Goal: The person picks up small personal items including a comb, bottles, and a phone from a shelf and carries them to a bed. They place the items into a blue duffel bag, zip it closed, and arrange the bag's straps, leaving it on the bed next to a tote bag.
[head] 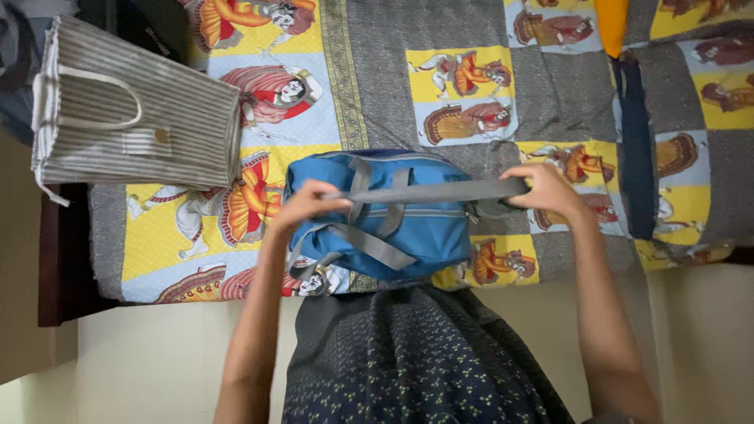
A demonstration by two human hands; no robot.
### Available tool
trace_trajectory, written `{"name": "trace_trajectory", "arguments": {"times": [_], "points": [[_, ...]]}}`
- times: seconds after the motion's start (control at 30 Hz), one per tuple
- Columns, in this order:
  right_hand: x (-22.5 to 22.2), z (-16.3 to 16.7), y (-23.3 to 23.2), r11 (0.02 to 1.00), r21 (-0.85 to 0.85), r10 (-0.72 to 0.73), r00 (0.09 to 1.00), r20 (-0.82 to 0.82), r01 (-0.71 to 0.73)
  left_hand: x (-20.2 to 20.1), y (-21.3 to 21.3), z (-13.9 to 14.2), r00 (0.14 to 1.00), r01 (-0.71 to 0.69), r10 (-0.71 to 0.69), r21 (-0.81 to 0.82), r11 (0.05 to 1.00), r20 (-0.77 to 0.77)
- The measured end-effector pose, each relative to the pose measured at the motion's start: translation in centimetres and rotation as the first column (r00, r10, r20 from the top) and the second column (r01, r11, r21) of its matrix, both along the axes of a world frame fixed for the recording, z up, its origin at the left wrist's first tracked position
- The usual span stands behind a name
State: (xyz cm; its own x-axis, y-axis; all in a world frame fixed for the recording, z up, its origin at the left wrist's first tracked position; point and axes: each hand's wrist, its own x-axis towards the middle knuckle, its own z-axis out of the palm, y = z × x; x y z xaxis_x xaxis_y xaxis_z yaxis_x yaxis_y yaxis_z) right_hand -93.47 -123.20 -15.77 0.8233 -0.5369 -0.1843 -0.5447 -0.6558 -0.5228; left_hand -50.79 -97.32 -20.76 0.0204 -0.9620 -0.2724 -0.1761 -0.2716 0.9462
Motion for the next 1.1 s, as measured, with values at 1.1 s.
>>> {"name": "trace_trajectory", "arguments": {"times": [1.1], "points": [[4.5, -8.3, 4.6, 0.755, 0.535, 0.230, 0.917, 0.327, -0.380, -7.1, -3.1, 13.2, 0.990, -0.112, 0.096, -0.150, 0.982, -0.107]]}}
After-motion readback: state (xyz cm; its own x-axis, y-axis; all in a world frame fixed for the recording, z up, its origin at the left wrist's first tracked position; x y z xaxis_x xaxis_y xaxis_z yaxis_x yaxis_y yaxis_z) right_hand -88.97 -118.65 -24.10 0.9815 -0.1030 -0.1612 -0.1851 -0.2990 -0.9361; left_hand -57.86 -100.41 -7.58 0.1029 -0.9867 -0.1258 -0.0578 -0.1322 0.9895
